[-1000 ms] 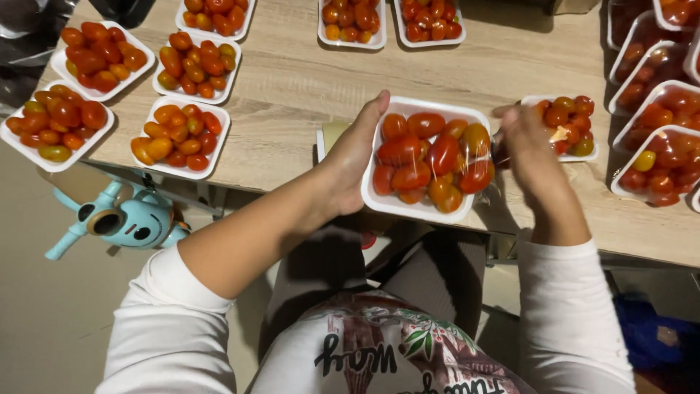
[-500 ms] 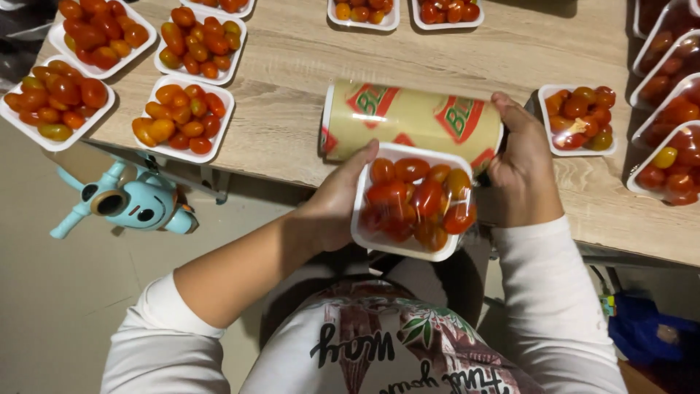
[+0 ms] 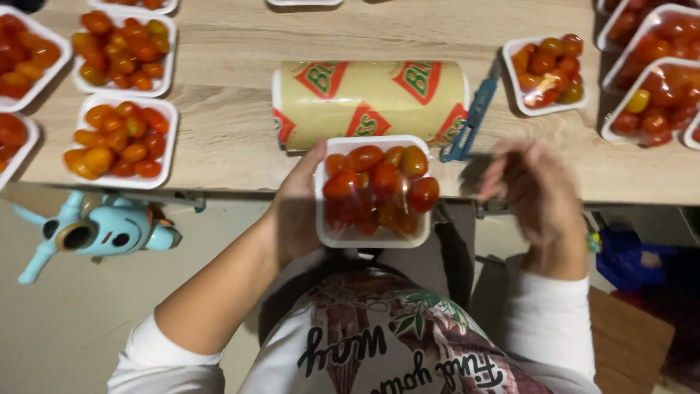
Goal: The person wraps individual trays of cherry tomatoes in plastic film using a cutter to trim the film.
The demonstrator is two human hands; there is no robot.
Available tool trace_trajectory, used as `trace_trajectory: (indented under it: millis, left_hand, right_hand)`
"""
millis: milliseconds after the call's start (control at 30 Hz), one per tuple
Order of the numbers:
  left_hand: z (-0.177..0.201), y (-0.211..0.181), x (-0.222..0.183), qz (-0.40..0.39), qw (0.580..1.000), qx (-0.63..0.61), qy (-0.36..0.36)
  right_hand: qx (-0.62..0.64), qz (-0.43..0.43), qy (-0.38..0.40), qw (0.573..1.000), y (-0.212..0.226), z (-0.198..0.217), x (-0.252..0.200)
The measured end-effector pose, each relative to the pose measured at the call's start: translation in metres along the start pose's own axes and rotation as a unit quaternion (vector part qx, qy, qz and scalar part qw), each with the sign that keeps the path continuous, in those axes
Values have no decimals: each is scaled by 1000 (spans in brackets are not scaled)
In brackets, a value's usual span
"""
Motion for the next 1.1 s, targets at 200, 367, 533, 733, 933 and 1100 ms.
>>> trace_trajectory:
  millis: [200, 367, 533, 733, 933, 1100]
  left_hand:
    - [-10, 1, -7, -3, 996, 85, -41]
    - [-5, 11, -10, -13, 990, 112, -85]
    - [-3, 16, -13, -39, 983, 146, -101]
    - [-8, 9, -12, -78, 958, 254, -104]
    - [17, -14, -9, -100, 894, 411, -150]
    - [46, -35, 18, -164, 805, 539, -185]
  right_hand:
    - [359, -251, 226, 870, -95, -47, -39]
    - [418, -228, 256, 841, -63, -130, -30]
    - [407, -216, 44, 887, -71, -132, -22]
    - [403, -249, 72, 878, -61, -135, -18]
    - [436, -239, 108, 861, -64, -132, -12]
    - [357, -290, 124, 879, -62, -127, -8]
Point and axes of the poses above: each hand's wrist, its own x-axis towards the middle knuckle, its own z-axis out of the back of the hand, y = z × x, the point moved 5 cm from there along x, towards the middle knuckle, and after that the axes turned 2 degrees about z, right-handed, at the moved point
